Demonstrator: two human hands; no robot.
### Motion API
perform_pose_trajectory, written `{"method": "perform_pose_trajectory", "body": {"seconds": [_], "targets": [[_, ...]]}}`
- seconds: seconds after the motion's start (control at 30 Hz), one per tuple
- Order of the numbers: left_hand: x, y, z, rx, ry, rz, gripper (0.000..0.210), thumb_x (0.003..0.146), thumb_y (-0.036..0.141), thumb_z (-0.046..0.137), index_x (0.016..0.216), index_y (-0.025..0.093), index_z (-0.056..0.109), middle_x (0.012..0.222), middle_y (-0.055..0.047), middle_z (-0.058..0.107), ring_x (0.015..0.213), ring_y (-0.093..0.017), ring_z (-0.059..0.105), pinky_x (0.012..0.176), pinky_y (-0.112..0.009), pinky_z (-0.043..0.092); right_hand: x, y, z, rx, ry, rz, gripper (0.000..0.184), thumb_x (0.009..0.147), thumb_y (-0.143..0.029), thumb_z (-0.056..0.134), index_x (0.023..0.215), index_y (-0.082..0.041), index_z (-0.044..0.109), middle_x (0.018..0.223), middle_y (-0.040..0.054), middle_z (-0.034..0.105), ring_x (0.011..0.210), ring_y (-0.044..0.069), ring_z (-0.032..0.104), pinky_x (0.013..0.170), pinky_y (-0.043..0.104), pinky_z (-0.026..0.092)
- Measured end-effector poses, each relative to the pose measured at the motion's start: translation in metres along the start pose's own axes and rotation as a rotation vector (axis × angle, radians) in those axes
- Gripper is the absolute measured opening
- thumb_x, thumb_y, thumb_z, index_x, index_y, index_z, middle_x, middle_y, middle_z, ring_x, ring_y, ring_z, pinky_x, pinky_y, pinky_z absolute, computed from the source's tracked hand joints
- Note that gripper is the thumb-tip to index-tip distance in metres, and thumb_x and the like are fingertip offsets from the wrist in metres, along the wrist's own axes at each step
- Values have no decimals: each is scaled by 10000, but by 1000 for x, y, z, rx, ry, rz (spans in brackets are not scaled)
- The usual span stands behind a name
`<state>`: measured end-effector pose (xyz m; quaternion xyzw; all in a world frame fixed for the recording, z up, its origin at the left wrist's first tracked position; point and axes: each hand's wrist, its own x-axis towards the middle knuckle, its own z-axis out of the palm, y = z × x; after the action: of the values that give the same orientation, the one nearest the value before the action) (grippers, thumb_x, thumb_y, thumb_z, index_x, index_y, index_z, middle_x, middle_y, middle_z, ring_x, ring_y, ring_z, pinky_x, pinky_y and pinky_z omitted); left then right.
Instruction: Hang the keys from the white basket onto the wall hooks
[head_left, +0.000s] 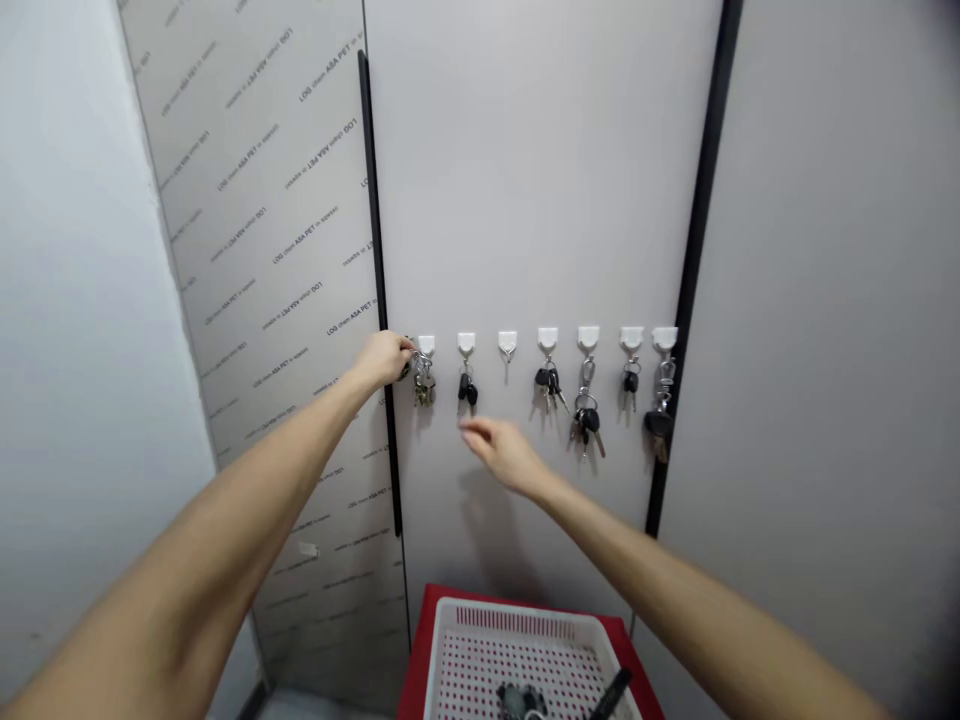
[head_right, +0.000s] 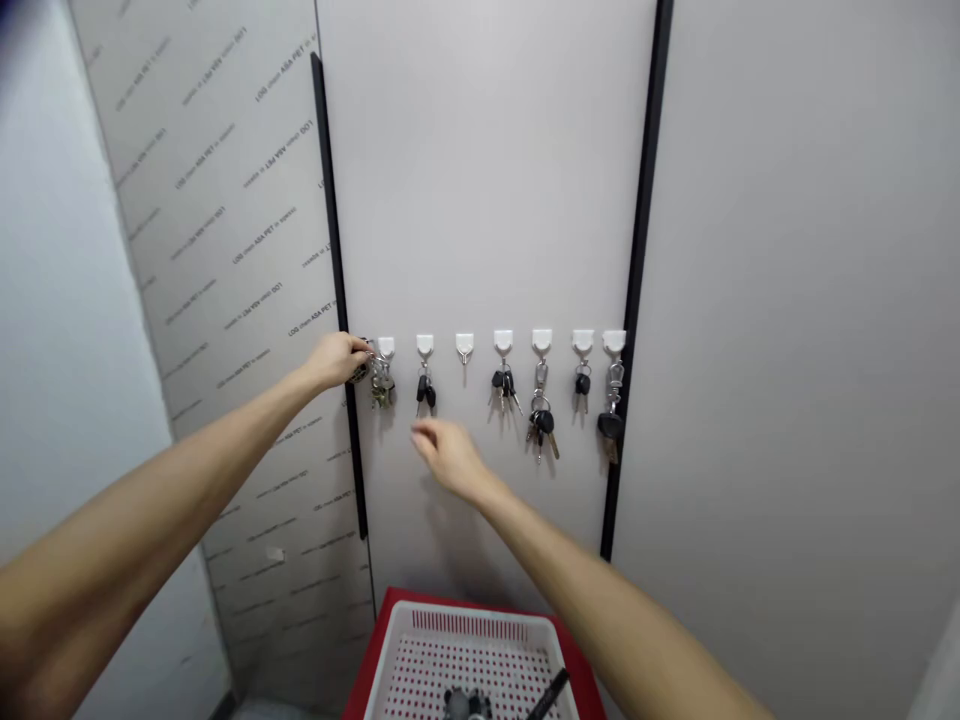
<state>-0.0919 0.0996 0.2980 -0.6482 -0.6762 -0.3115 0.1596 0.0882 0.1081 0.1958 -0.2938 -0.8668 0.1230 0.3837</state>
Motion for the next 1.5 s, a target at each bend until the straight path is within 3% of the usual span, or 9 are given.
{"method": "perform_pose_trajectory", "body": {"seconds": [0.1, 0.27, 0.5, 0.67, 0.9, 1.1, 1.2, 1.3, 1.5], "targets": [[-4, -10, 4, 57, 55, 27, 251, 624, 209, 400, 758, 170, 608, 765, -47, 600, 730, -164, 512, 643, -230, 376, 62, -22, -11, -53, 155, -67, 348, 700, -147, 315, 1013, -148, 466, 793, 38, 584, 696, 109, 516, 674, 227, 374], [-3, -18, 8, 7, 166, 57, 250, 628, 244, 398, 744, 186, 611, 772, -40, 598, 753, -161, 511, 679, -235, 375, 110, -27, -3, -224, 75, -63, 350, 625, -70, 377, 911, -177, 546, 744, 42, 593, 718, 157, 522, 658, 247, 378], [22, 6, -18, -340, 457, -137, 260, 637, 219, 379, 780, 189, 595, 813, -22, 599, 767, -130, 514, 696, -239, 376, 97, -18, 9, 6, 17, 162, 374, 647, -83, 338, 974, -165, 499, 601, 12, 563, 456, 96, 501, 502, 217, 394], [-2, 15, -20, -529, 301, -70, 221, 596, 180, 422, 714, 159, 607, 765, -19, 604, 708, -114, 522, 654, -222, 390, 71, -12, -3, -132, 466, 130, 309, 638, -256, 420, 926, -177, 497, 803, 44, 547, 687, 131, 504, 644, 259, 381], [-108, 26, 61, -745, -68, -136, 235, 604, 200, 413, 732, 136, 599, 725, -35, 595, 635, -118, 519, 610, -238, 400, 60, 1, 7, -144, 346, 373, 244, 611, -336, 432, 764, -170, 527, 682, 38, 559, 645, 143, 496, 580, 250, 362], [-187, 28, 132, -743, -278, -183, 263, 605, 153, 382, 780, 153, 578, 822, -39, 560, 790, -125, 489, 741, -231, 356, 77, -14, -23, 14, 498, 203, 277, 649, -301, 366, 827, -142, 507, 683, 24, 552, 585, 97, 473, 571, 209, 355], [-211, 28, 150, -680, -375, -178, 327, 595, 133, 373, 879, 174, 530, 883, -28, 541, 851, -122, 461, 795, -227, 320, 83, -28, -34, 22, 352, 101, 292, 657, -292, 353, 838, -131, 516, 652, 19, 543, 526, 78, 447, 527, 192, 344], [-230, 25, 163, -629, -475, -170, 364, 586, 127, 373, 918, 189, 506, 927, -19, 529, 894, -121, 439, 821, -222, 294, 60, -25, -25, -41, -48, 66, 236, 620, -245, 399, 759, -126, 548, 550, -4, 519, 451, 60, 407, 449, 169, 308], [-255, 17, 180, -531, -690, -156, 267, 623, 203, 372, 801, 214, 572, 878, 0, 573, 859, -134, 472, 769, -226, 324, -89, 43, 50, -245, -551, 224, 201, 558, -181, 414, 654, -140, 585, 521, 4, 544, 420, 67, 388, 376, 173, 242]]}}
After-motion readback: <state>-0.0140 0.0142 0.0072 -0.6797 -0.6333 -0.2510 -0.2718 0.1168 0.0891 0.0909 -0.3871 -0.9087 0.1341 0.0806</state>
